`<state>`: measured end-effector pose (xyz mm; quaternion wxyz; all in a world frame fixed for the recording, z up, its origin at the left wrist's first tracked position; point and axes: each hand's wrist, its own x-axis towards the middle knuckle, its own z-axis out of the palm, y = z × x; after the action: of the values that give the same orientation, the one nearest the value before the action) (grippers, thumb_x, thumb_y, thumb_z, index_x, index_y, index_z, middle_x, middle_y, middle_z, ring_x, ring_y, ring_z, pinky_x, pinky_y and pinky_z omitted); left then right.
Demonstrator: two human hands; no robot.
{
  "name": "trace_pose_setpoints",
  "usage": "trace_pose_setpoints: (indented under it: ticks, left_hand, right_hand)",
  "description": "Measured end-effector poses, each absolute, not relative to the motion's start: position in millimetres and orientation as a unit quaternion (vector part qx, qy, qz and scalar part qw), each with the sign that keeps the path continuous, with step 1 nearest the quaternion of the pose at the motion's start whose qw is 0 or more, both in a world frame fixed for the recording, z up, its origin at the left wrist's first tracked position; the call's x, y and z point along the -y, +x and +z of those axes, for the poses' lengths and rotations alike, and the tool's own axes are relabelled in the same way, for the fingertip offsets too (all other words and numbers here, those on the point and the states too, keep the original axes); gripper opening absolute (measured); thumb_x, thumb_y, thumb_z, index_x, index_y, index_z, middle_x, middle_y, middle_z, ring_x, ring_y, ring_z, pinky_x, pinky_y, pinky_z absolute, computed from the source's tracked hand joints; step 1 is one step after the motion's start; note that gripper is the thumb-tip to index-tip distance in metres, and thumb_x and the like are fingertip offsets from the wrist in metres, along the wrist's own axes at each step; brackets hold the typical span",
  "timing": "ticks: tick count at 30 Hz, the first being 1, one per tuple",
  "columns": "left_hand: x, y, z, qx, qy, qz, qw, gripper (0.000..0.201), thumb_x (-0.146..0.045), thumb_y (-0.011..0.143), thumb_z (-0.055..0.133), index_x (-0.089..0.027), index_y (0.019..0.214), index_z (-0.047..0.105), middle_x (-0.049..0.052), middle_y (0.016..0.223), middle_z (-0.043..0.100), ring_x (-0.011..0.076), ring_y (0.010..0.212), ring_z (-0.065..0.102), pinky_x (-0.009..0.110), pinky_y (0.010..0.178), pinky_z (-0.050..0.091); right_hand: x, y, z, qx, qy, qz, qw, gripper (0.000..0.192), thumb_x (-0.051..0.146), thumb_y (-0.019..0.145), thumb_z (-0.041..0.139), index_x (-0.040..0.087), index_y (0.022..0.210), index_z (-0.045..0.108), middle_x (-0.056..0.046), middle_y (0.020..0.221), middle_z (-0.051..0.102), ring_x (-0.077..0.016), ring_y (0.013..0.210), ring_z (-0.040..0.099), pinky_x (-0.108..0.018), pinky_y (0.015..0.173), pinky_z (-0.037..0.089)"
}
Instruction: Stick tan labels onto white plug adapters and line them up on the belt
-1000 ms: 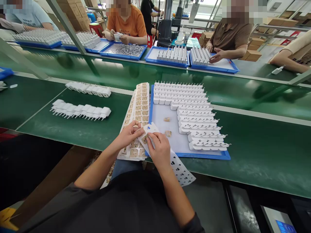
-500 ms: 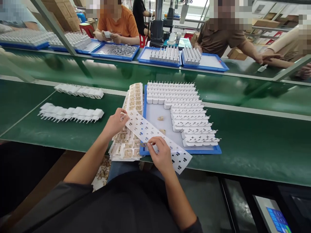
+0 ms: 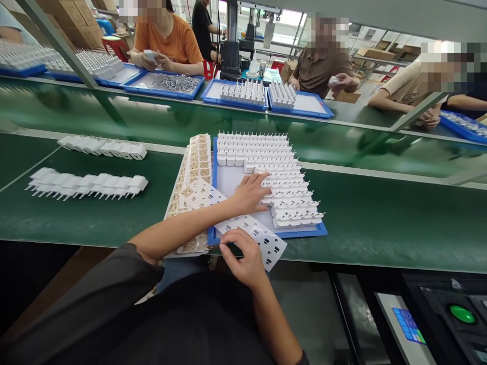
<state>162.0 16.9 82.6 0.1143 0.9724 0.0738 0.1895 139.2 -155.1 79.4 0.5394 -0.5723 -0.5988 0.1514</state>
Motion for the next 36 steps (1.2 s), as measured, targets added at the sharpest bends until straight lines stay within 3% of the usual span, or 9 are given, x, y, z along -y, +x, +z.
trace_pose_setpoints:
  ticks: [3,5,9,13,16,20,30,33,36]
  left_hand:
    - [-10,164,81,-0.071,0.974,0.191,0.099,0.034,-0.020,0.083,0.074,-0.016,0.114,0.061,0.022,0.156,0.036,0.0393,0.135,0.040,0.051,0.101,0.038]
    - [-7,150,92,-0.070,0.970,0.189,0.134,0.030,-0.014,0.084,0.068,-0.018,0.114,0.060,0.019,0.148,0.047,0.0366,0.132,0.043,0.049,0.100,0.040]
    - [-8,90,124,-0.111,0.887,0.241,0.379,0.026,-0.029,0.087,0.071,-0.021,0.107,0.057,0.010,0.117,0.065,0.0261,0.108,0.059,0.040,0.093,0.049]
    - [-8,22,126,-0.205,0.678,0.287,0.645,0.045,-0.046,0.078,0.080,-0.023,0.105,0.052,0.006,0.111,0.065,0.0199,0.094,0.065,0.030,0.078,0.055]
    - [1,-12,106,-0.248,0.543,0.316,0.737,0.060,-0.048,0.069,0.086,-0.025,0.112,0.051,0.005,0.106,0.065,0.0187,0.090,0.066,0.029,0.076,0.055]
    - [18,-34,80,-0.268,0.477,0.342,0.764,0.070,-0.046,0.066,0.089,-0.026,0.122,0.053,0.004,0.107,0.065,0.0195,0.094,0.066,0.030,0.081,0.055]
    - [32,-46,73,-0.281,0.641,0.330,0.634,0.043,-0.035,0.080,0.081,-0.024,0.115,0.059,0.010,0.122,0.062,0.0254,0.116,0.062,0.037,0.096,0.055]
    - [35,-45,71,-0.216,0.639,0.325,0.663,0.039,-0.031,0.088,0.074,-0.026,0.121,0.054,0.011,0.135,0.060,0.0259,0.129,0.058,0.041,0.107,0.051]
    - [34,-46,68,-0.191,0.623,0.322,0.687,0.032,-0.031,0.092,0.070,-0.025,0.121,0.055,0.011,0.133,0.063,0.0254,0.126,0.061,0.042,0.106,0.053]
  right_hand:
    - [158,142,77,0.583,-0.592,0.148,0.536,0.008,0.017,0.093,0.060,0.023,0.090,0.064,-0.005,0.088,0.071,-0.0191,0.083,0.067,-0.034,0.076,0.055]
    - [159,144,76,0.572,-0.601,0.145,0.538,0.008,0.018,0.094,0.060,0.023,0.090,0.064,-0.005,0.087,0.071,-0.0192,0.083,0.067,-0.034,0.075,0.054]
    - [159,147,76,0.552,-0.596,0.154,0.562,0.007,0.020,0.094,0.059,0.023,0.091,0.065,-0.005,0.087,0.071,-0.0201,0.084,0.068,-0.035,0.075,0.055]
    - [155,142,78,0.538,-0.554,0.200,0.603,0.005,0.021,0.093,0.062,0.024,0.092,0.065,-0.004,0.085,0.070,-0.0190,0.081,0.068,-0.034,0.074,0.056]
    - [149,132,85,0.545,-0.513,0.245,0.616,0.005,0.020,0.092,0.063,0.024,0.090,0.065,-0.003,0.083,0.071,-0.0185,0.079,0.068,-0.034,0.073,0.057]
    - [139,114,94,0.569,-0.470,0.287,0.610,0.006,0.018,0.090,0.065,0.024,0.090,0.066,-0.002,0.082,0.072,-0.0178,0.078,0.069,-0.033,0.073,0.057]
    - [134,105,87,0.499,-0.505,0.358,0.607,0.005,0.026,0.093,0.064,0.024,0.089,0.066,-0.002,0.085,0.070,-0.0164,0.079,0.066,-0.029,0.074,0.055]
    - [136,106,87,0.482,-0.505,0.366,0.616,0.006,0.028,0.093,0.065,0.023,0.089,0.066,-0.002,0.084,0.069,-0.0164,0.079,0.067,-0.029,0.074,0.055]
    - [137,110,87,0.462,-0.506,0.371,0.627,0.007,0.029,0.092,0.066,0.023,0.088,0.066,-0.001,0.081,0.067,-0.0157,0.074,0.064,-0.028,0.070,0.054]
